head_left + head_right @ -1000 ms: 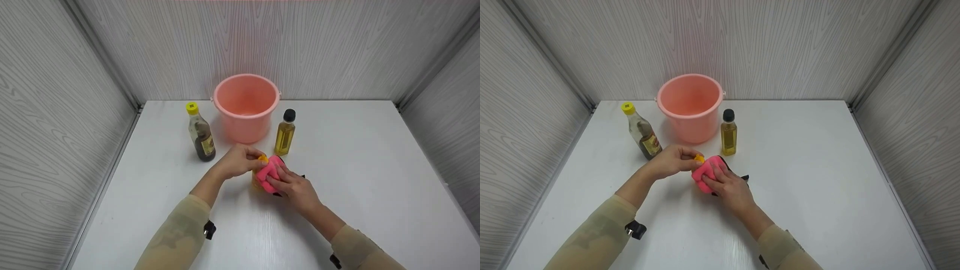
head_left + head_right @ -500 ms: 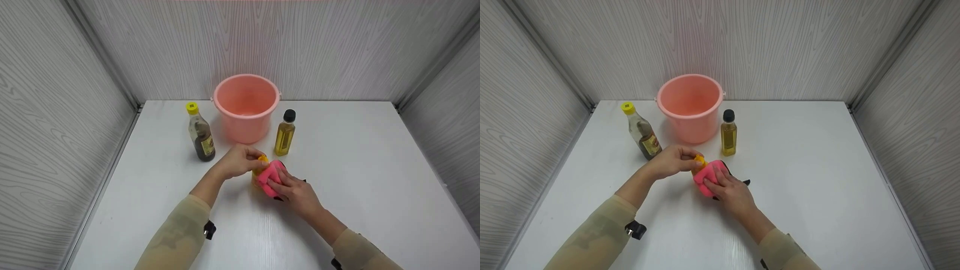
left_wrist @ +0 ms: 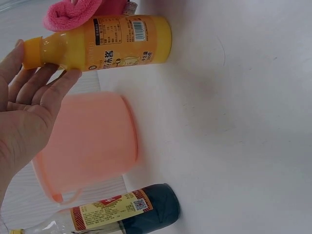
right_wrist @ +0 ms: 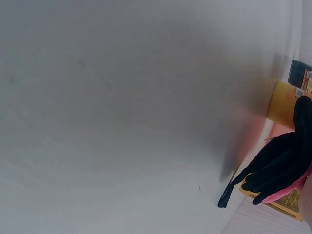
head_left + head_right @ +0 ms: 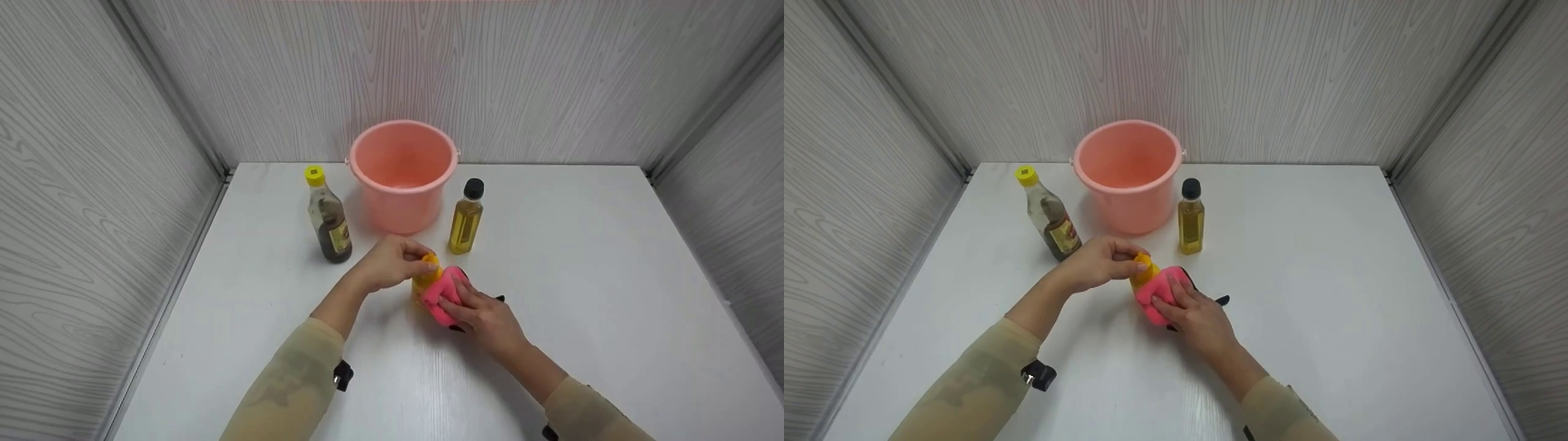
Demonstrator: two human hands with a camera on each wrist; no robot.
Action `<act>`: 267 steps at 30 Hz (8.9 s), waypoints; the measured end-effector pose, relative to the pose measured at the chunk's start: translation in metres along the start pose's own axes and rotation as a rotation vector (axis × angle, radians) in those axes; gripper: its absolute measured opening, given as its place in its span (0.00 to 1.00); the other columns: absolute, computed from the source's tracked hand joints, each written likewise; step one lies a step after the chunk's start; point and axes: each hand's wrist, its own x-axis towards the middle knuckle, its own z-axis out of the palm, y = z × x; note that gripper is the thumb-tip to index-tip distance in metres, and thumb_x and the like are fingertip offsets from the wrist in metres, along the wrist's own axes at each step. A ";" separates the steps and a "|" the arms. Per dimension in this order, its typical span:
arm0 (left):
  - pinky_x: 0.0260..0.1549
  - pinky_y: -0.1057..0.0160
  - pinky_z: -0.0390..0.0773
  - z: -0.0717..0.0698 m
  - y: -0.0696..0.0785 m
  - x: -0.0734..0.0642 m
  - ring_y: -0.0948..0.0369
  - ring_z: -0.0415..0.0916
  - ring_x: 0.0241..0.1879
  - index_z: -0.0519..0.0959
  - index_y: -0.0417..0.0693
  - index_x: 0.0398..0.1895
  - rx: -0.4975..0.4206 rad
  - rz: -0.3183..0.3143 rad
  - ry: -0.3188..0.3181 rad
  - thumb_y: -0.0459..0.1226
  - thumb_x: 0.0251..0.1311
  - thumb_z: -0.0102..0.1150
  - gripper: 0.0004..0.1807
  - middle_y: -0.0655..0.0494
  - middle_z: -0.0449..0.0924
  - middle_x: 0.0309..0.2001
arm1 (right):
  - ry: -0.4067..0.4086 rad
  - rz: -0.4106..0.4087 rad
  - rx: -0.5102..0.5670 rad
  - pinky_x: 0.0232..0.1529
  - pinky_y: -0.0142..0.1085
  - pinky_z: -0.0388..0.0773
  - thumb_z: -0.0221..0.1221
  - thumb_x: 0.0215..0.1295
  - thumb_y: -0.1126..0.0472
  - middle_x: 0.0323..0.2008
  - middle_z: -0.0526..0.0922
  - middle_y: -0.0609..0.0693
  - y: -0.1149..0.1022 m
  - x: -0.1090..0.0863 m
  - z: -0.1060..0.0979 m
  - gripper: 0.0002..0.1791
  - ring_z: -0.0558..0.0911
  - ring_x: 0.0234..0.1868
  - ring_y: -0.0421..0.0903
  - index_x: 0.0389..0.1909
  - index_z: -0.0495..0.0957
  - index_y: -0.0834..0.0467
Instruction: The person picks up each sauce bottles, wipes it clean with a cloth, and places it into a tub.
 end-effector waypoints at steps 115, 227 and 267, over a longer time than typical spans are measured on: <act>0.59 0.57 0.83 -0.002 0.002 0.006 0.59 0.84 0.52 0.86 0.49 0.61 0.074 0.003 -0.053 0.42 0.72 0.68 0.18 0.60 0.87 0.51 | -0.344 0.344 0.023 0.60 0.56 0.81 0.73 0.66 0.62 0.70 0.78 0.56 0.014 -0.009 -0.029 0.32 0.79 0.68 0.61 0.70 0.79 0.42; 0.53 0.54 0.84 -0.007 0.003 0.002 0.55 0.82 0.45 0.88 0.49 0.55 0.016 -0.047 -0.021 0.40 0.71 0.68 0.13 0.55 0.88 0.45 | -0.052 -0.006 -0.034 0.51 0.55 0.86 0.77 0.57 0.65 0.63 0.82 0.60 0.004 0.030 -0.017 0.29 0.83 0.62 0.64 0.62 0.86 0.51; 0.53 0.53 0.84 -0.001 0.005 0.003 0.55 0.83 0.47 0.89 0.52 0.51 0.020 -0.080 -0.003 0.42 0.70 0.70 0.11 0.58 0.89 0.44 | -0.110 0.073 0.020 0.52 0.53 0.85 0.77 0.58 0.66 0.65 0.80 0.64 -0.003 0.014 -0.011 0.32 0.83 0.61 0.66 0.65 0.83 0.50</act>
